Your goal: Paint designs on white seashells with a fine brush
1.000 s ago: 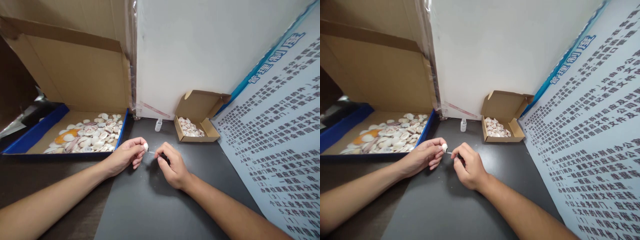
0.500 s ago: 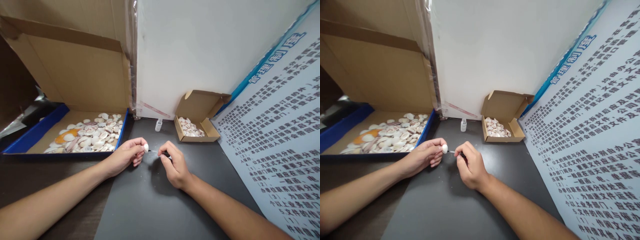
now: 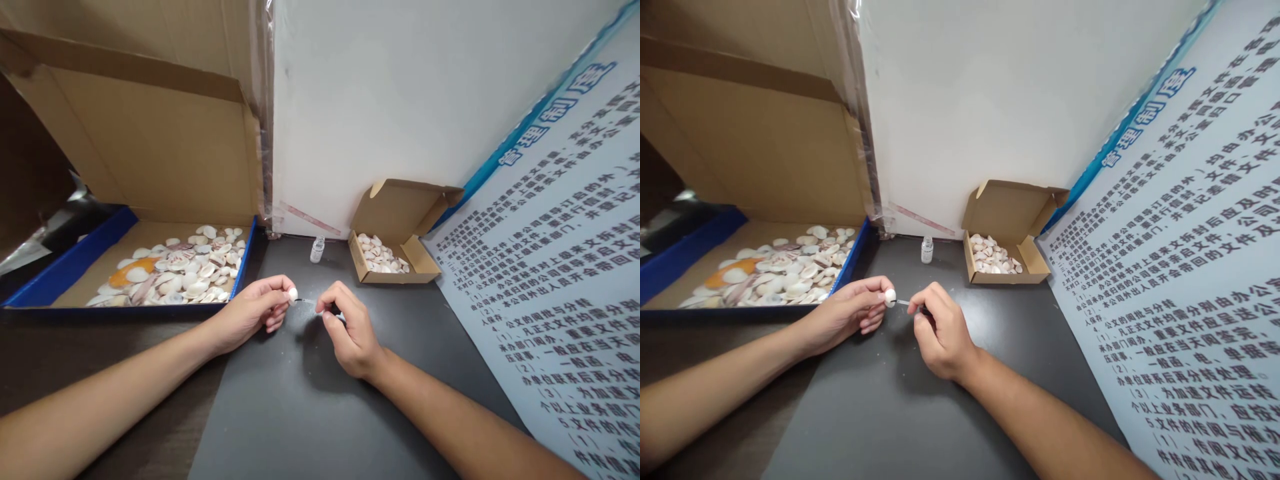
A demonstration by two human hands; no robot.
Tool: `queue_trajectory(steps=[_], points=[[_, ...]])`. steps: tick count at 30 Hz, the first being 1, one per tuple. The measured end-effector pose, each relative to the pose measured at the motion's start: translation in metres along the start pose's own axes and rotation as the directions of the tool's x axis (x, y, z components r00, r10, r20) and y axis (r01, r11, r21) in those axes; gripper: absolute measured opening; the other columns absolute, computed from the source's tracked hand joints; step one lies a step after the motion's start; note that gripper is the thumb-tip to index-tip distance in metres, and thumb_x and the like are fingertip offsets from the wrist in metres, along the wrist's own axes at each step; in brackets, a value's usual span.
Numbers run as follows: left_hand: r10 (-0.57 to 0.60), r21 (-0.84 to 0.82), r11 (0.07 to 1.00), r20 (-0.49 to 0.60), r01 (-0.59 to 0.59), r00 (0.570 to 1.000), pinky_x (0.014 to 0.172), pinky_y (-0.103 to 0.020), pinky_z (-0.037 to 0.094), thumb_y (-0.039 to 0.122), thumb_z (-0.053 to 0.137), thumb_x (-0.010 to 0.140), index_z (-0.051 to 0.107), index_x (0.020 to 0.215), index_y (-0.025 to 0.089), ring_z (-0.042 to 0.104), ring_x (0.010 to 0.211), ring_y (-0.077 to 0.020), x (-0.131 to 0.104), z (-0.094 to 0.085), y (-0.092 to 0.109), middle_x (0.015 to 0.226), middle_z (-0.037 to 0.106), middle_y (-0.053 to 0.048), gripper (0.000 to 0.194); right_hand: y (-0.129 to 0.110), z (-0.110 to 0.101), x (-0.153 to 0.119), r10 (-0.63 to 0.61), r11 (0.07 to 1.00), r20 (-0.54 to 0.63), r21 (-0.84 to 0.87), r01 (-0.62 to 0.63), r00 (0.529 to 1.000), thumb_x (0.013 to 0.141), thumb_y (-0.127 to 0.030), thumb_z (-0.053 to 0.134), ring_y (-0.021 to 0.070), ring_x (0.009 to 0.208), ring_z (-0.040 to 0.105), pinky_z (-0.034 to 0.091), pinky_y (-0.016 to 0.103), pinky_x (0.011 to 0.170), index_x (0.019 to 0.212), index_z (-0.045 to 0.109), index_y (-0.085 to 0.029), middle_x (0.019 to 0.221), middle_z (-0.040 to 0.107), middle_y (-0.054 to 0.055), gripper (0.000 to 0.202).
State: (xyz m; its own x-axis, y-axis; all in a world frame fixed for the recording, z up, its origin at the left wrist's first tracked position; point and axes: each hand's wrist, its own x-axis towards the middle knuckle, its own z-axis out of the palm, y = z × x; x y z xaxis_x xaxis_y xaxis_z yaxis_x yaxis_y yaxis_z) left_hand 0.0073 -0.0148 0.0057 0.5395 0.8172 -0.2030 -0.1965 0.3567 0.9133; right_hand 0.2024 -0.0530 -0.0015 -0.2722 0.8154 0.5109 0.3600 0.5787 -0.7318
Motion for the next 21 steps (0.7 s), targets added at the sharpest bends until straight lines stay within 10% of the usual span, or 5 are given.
queue_trajectory(steps=[21], points=[[0.003,-0.014,1.0,0.021,-0.003,1.0,0.044,-0.018,0.03,0.029,0.065,0.081,0.053,0.08,0.018,0.032,0.045,-0.006,0.0002,-0.0002,-0.0002,0.055,0.039,0.008,0.017,-0.0011,-0.0001,-0.0009,-0.015,1.0,-0.002,0.025,0.015,1.0,0.084,-0.008,0.04,0.0162,0.074,0.048,0.039,0.03,0.068,0.087,0.052,-0.019,0.082,0.048,0.002,0.017]])
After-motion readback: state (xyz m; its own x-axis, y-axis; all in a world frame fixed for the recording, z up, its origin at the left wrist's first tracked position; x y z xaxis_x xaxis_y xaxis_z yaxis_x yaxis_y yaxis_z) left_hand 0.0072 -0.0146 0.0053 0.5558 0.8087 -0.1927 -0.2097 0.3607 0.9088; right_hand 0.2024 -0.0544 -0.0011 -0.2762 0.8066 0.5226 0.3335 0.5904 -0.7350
